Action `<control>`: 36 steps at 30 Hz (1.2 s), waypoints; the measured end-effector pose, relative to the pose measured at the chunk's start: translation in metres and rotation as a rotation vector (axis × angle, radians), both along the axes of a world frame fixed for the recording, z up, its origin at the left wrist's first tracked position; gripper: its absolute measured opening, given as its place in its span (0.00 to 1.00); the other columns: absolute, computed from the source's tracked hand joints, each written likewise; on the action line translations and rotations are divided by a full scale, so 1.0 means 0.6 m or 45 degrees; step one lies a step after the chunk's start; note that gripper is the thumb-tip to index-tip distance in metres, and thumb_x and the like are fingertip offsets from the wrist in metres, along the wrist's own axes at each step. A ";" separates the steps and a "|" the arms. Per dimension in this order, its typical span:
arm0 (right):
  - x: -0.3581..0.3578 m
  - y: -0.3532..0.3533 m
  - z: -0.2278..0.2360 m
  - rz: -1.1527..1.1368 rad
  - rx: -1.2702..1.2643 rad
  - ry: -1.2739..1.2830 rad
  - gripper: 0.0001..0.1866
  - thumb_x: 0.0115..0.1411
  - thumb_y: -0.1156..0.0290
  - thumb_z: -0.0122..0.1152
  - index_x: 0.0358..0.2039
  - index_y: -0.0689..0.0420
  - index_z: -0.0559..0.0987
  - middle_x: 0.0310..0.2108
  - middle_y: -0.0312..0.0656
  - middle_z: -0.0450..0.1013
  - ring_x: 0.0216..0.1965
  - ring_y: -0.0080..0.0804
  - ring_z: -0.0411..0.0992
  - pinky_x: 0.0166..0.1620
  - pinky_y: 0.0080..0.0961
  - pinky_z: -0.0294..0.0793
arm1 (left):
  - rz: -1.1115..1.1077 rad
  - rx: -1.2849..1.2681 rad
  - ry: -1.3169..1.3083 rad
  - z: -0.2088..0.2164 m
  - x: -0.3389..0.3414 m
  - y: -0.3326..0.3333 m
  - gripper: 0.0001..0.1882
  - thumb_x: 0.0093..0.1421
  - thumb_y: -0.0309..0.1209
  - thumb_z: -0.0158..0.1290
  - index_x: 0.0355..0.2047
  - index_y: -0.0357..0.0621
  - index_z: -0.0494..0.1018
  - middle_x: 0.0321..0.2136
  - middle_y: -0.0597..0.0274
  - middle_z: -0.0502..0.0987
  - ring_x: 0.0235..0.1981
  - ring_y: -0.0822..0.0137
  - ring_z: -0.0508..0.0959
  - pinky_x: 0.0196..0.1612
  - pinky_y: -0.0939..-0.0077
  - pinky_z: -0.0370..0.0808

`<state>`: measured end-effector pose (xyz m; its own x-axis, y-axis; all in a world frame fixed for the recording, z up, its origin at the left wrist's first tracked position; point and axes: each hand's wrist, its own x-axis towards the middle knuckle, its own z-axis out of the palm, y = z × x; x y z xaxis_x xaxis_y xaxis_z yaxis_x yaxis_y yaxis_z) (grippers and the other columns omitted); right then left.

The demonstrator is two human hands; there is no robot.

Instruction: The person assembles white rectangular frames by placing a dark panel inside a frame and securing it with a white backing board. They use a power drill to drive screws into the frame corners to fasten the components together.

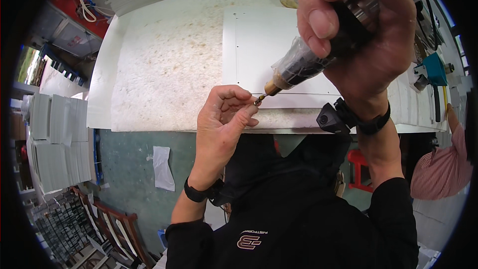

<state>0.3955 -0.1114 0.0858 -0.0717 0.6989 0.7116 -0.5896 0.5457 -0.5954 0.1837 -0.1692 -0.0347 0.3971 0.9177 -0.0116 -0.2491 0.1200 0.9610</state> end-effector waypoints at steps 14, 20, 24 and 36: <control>-0.097 -0.044 0.073 -0.396 -0.426 -0.407 0.19 0.62 0.53 0.67 0.27 0.56 0.78 0.19 0.36 0.74 0.17 0.20 0.73 0.18 0.18 0.68 | 0.178 0.631 0.595 -0.003 -0.004 0.042 0.14 0.62 0.15 0.56 0.47 0.39 0.75 0.42 0.57 0.82 0.45 0.63 0.83 0.45 0.72 0.78; -0.085 -0.024 0.041 -0.292 -0.348 -0.397 0.15 0.64 0.57 0.67 0.28 0.54 0.78 0.20 0.36 0.74 0.18 0.18 0.73 0.18 0.16 0.68 | 0.139 0.751 0.662 -0.013 -0.006 0.053 0.15 0.61 0.15 0.56 0.47 0.41 0.75 0.41 0.59 0.83 0.47 0.60 0.81 0.53 0.67 0.73; -0.077 -0.015 0.035 -0.299 -0.444 -0.424 0.15 0.64 0.56 0.66 0.28 0.54 0.78 0.20 0.36 0.75 0.18 0.18 0.72 0.19 0.17 0.67 | 0.144 0.789 0.668 -0.015 -0.007 0.055 0.14 0.61 0.16 0.56 0.47 0.42 0.75 0.41 0.60 0.84 0.47 0.61 0.81 0.53 0.66 0.72; -0.082 -0.011 0.027 -0.197 -0.400 -0.401 0.14 0.66 0.60 0.65 0.29 0.55 0.78 0.20 0.37 0.75 0.16 0.17 0.70 0.19 0.17 0.66 | -0.019 1.342 0.984 -0.009 -0.039 0.067 0.20 0.56 0.25 0.65 0.50 0.42 0.76 0.51 0.56 0.79 0.56 0.52 0.76 0.58 0.59 0.74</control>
